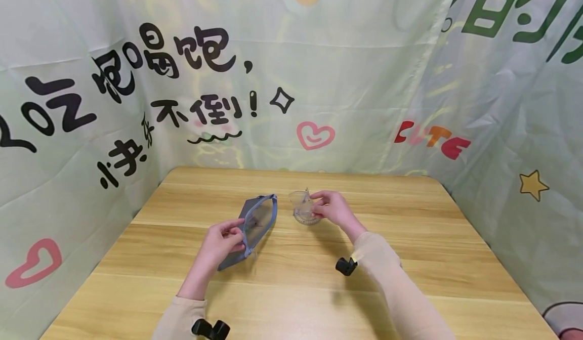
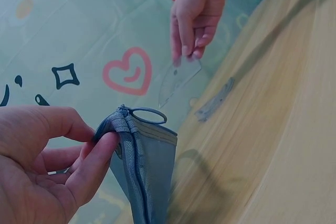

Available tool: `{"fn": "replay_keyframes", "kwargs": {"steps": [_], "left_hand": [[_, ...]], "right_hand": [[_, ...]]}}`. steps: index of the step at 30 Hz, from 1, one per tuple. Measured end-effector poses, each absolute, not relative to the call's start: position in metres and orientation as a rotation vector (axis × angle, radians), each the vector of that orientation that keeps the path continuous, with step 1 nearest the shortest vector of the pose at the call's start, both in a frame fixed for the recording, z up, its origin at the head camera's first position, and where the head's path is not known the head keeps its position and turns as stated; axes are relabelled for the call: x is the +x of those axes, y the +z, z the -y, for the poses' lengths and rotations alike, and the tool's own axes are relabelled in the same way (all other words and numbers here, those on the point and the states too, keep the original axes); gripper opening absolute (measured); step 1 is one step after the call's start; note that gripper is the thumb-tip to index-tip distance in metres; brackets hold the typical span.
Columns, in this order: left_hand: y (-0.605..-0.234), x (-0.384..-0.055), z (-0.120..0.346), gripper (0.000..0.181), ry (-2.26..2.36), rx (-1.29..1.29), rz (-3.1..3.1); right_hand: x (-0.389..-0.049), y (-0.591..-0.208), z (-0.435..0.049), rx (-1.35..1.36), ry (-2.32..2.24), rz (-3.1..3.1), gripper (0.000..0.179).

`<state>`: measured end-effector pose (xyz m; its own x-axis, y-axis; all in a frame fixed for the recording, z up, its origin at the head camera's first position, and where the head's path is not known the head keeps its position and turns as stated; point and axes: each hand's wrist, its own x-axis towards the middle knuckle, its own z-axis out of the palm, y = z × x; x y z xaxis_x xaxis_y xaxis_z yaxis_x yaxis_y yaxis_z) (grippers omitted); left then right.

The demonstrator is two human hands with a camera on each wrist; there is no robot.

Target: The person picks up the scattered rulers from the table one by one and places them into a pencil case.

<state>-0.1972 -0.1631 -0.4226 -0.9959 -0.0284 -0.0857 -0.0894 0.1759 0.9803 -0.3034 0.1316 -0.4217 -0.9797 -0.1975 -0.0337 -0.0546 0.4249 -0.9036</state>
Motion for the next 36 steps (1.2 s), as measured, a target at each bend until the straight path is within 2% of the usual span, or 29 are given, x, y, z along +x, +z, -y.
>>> {"fn": "replay_keyframes", "kwargs": {"steps": [36], "left_hand": [[-0.419,-0.197,0.16,0.046,1.989,-0.117,-2.376]], "right_hand": [[-0.301,-0.413,-0.093,-0.258,-1.65,-2.32,0.042]]}}
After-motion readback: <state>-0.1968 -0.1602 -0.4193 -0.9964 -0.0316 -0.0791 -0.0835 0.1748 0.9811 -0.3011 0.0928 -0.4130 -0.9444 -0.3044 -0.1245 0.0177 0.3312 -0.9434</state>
